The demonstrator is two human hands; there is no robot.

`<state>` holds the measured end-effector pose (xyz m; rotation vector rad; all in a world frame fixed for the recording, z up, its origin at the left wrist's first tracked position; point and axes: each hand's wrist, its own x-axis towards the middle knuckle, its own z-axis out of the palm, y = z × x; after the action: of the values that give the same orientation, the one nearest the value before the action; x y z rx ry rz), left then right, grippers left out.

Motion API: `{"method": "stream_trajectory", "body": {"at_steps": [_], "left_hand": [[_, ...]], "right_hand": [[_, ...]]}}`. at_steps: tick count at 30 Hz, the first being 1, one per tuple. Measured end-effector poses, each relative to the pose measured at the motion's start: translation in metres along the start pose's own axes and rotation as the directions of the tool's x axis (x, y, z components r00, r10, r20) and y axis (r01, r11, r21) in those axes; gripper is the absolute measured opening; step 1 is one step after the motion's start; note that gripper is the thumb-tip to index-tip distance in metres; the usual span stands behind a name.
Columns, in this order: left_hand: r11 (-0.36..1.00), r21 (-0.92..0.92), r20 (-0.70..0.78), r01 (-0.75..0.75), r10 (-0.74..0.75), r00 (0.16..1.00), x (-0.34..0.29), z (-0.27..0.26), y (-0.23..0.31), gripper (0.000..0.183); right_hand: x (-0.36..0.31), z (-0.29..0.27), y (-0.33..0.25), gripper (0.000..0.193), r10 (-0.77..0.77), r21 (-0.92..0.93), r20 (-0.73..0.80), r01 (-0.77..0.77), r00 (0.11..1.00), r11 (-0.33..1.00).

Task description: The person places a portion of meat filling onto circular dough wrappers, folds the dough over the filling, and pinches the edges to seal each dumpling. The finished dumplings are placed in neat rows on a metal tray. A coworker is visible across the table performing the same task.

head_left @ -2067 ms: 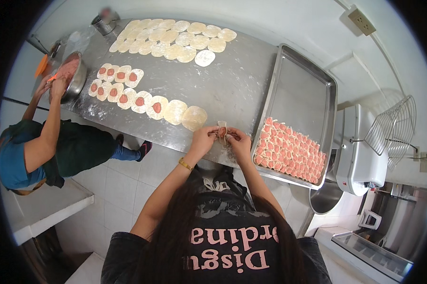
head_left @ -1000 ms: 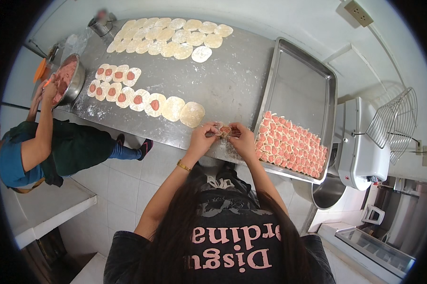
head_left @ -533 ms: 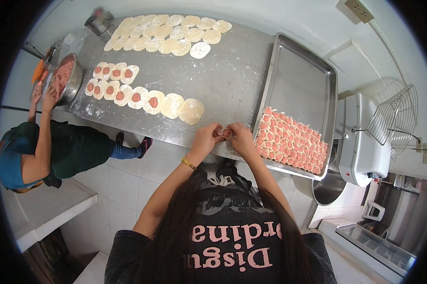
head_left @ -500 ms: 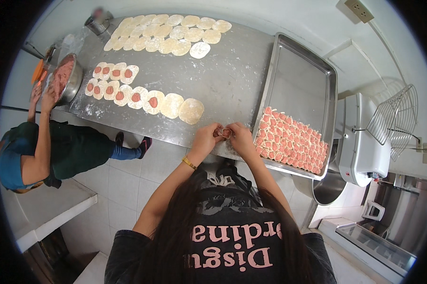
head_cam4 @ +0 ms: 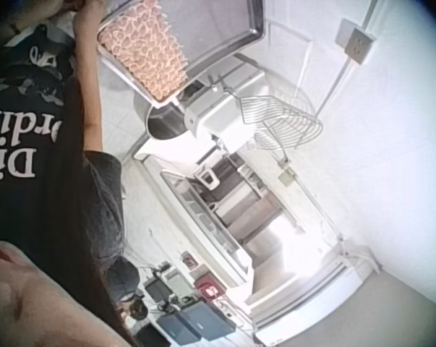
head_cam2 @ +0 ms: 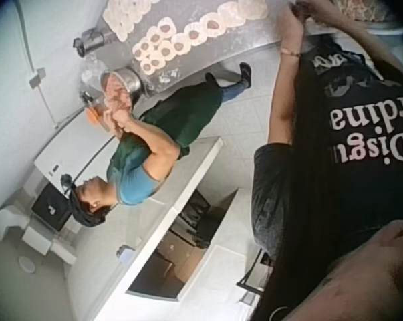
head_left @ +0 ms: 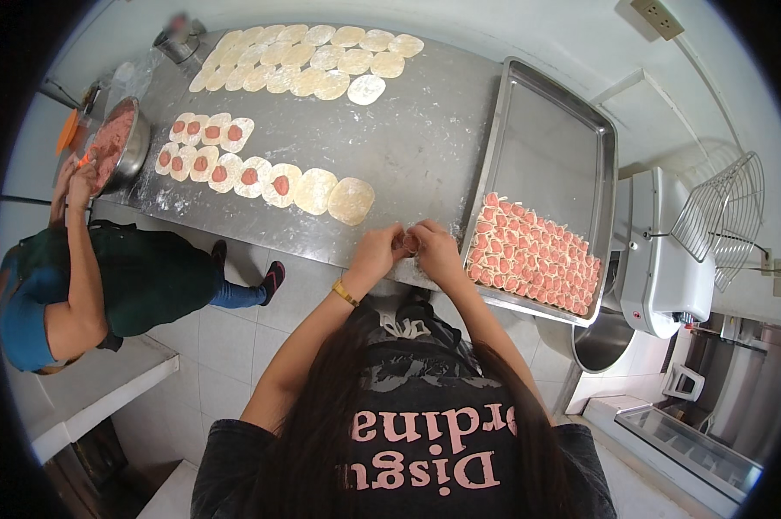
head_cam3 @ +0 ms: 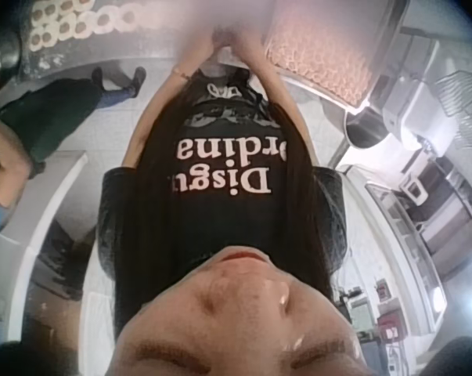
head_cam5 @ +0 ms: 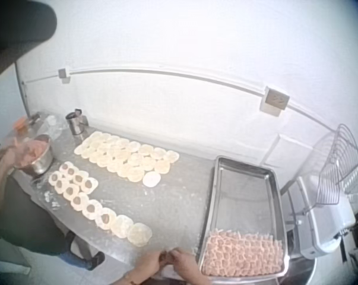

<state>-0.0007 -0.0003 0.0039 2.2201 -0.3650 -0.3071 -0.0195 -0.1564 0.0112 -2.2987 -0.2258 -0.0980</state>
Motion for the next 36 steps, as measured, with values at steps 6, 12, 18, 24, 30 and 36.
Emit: {"method": "stream_trajectory", "body": {"at_steps": [6,12,18,24,30,36], "left_hand": [[0.995,-0.056,-0.074,-0.079,0.075,0.994,-0.0015,-0.0014,-0.0021,0.026],[0.991,-0.132,0.0,-0.007,0.007,1.0,-0.0009,-0.003,0.0019,0.024],[0.993,-0.102,0.01,-0.059,0.061,0.998,0.0022,-0.0023,-0.002,0.024],[0.992,-0.1,-0.019,-0.076,0.075,0.997,0.0025,-0.0017,-0.0052,0.023],[0.995,-0.086,-0.017,-0.054,0.053,0.998,0.0042,0.0008,-0.0037,0.02],[0.998,-0.043,-0.036,-0.048,0.047,0.998,0.005,0.002,-0.0038,0.019]], "right_hand": [[-0.0025,0.0029,0.0022,0.02,0.117,-0.039,0.048,-0.115,0.992,0.993],[0.0,0.0019,0.0075,0.022,0.017,-0.04,-0.003,-0.017,1.0,0.999],[0.0025,0.003,0.0046,0.03,0.1,-0.021,0.073,-0.099,0.992,0.995],[0.0016,0.0011,0.0011,0.03,0.05,-0.04,-0.017,-0.051,0.999,0.998],[0.0022,0.0023,0.0035,0.031,0.073,0.058,0.031,-0.075,0.997,0.995],[0.0041,-0.0007,0.0029,0.029,0.052,-0.012,0.032,-0.051,0.998,0.999]]}}
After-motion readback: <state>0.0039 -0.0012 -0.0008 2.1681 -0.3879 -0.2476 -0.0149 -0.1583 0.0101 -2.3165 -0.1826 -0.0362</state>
